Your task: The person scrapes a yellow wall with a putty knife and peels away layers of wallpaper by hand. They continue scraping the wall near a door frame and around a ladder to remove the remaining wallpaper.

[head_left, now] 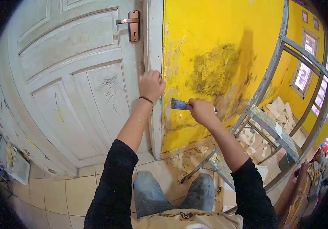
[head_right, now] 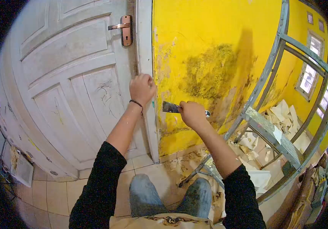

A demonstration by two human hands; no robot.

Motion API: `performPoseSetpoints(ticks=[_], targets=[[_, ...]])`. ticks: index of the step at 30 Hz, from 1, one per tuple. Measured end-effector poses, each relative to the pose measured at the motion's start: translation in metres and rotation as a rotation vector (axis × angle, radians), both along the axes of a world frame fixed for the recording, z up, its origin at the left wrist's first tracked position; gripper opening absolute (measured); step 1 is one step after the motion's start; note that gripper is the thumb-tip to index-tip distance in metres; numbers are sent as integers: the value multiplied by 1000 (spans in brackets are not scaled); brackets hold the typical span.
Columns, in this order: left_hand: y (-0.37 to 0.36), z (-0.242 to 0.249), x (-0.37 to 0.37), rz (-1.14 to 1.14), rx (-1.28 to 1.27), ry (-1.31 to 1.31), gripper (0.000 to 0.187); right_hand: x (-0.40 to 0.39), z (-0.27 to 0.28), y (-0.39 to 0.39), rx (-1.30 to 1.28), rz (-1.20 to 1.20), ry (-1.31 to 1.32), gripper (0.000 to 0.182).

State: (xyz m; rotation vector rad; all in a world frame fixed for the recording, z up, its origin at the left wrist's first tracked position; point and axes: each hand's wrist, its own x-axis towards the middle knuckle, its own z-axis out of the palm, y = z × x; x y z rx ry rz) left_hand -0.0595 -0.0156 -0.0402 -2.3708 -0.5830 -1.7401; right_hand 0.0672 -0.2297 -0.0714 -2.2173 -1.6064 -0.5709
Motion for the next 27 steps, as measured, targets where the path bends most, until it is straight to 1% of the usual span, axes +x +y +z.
performPoseSetpoints(ticks=[2,6,8,9,11,15,16,17,18,19,21,22,24,25,27], targets=[[-5,-9,-2,5,-5,76,18,-1,-7,-2,-23,-10,28,22],[-8,-16,8,14,-1,21,19,0,-22,-8,-50,-8,72,24],[-13,-13,8,98,-149,213,17,-1,-26,-12,-49,-1,74,24],[-11,-17,12,100,-148,215,17,-3,-27,-13,-48,7,76,23],[-6,-27,21,100,-169,65,15,-4,-27,-16,-49,9,88,23],[-6,-32,15,63,-143,62,13,-7,-27,-21,-72,-34,123,23],[-6,-37,11,21,-163,84,13,-8,-26,-23,-72,-36,126,23],[-7,-41,8,-20,-181,107,13,-9,-25,-25,-54,-34,203,24],[-7,-49,6,-5,-183,145,11,-10,-26,-27,-33,-32,286,25],[-11,-59,4,-7,-173,159,11,-11,-30,-27,-23,-34,300,25],[-19,-79,-2,-62,-215,213,13,-11,-40,-29,-18,-56,450,28],[-20,-92,-3,-70,-203,233,13,-11,-48,-30,-4,-65,469,28],[-24,-123,-9,-69,-252,442,14,-11,-68,-33,36,-46,601,31],[-28,-137,-13,-72,-249,455,14,-14,-76,-35,39,-51,614,31],[-36,-155,-19,-67,-392,577,15,-18,-90,-38,15,-63,689,32]])
